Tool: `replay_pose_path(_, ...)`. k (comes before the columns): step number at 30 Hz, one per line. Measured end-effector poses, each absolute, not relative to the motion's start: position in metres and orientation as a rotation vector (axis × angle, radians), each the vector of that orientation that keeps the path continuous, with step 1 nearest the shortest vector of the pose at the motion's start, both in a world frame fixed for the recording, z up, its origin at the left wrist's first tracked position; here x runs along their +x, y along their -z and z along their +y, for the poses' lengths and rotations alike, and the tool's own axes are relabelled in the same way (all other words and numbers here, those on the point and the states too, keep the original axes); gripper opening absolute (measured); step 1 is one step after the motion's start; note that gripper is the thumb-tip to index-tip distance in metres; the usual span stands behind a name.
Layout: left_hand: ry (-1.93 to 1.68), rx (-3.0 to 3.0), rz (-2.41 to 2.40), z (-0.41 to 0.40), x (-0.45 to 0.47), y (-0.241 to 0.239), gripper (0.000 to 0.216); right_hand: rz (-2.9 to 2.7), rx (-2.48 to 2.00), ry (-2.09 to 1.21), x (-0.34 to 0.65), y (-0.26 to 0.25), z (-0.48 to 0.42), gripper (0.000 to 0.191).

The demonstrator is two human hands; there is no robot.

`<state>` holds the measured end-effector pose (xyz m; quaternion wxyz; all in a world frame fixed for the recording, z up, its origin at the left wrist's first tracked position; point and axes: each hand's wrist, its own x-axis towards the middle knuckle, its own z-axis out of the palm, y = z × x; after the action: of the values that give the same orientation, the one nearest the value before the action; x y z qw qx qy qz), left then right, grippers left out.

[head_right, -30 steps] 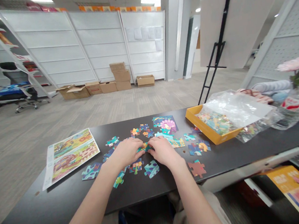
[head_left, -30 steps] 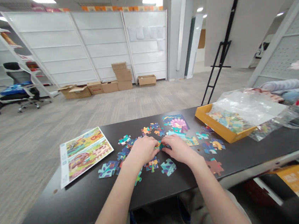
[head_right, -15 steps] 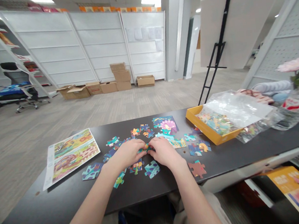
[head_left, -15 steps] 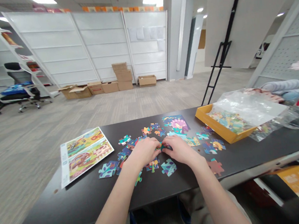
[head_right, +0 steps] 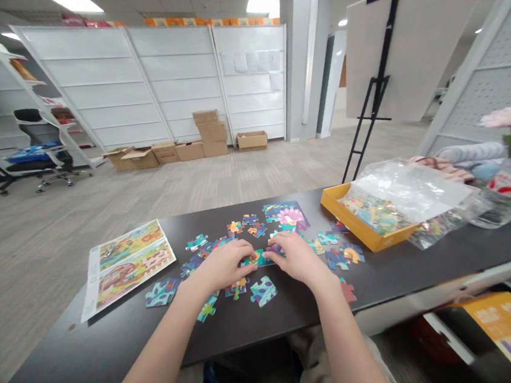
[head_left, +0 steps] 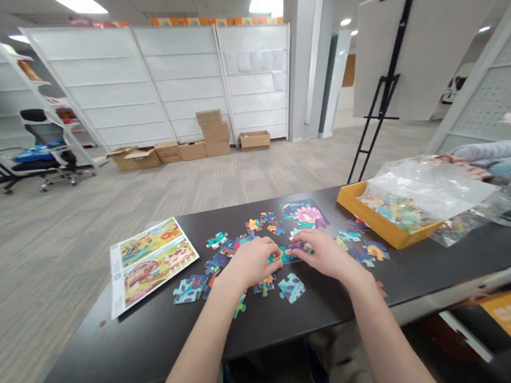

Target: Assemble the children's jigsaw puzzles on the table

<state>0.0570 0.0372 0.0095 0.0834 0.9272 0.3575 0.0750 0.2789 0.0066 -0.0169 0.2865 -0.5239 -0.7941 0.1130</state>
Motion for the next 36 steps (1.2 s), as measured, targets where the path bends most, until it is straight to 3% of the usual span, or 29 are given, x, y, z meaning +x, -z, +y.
replay_pose_path(5, -0.411, 2.574, 1.561, 0.058, 0.013, -0.025, 0.027, -1.981, -1.502, -0.236, 0.305, 0.014, 0.002, 0.017)
replay_pose_path(11, -0.267, 2.291, 2.050, 0.075, -0.049, -0.034, 0.030, -1.862, -1.542, -0.172, 0.325, 0.010, -0.003, 0.024)
replay_pose_path(19, -0.147, 2.325, 1.939, 0.077, -0.045, -0.019, 0.028, -1.861, -1.562, -0.192, 0.325, 0.014, -0.002, 0.026)
replay_pose_path(26, -0.170, 2.479, 1.710, 0.068, -0.008, -0.011, 0.045, -1.880, -1.558, -0.237, 0.320, 0.013, -0.003, 0.025)
replay_pose_path(36, -0.363, 2.294, 1.561, 0.077, -0.025, -0.022, 0.032, -1.890, -1.547, -0.216, 0.322, 0.014, -0.003, 0.026)
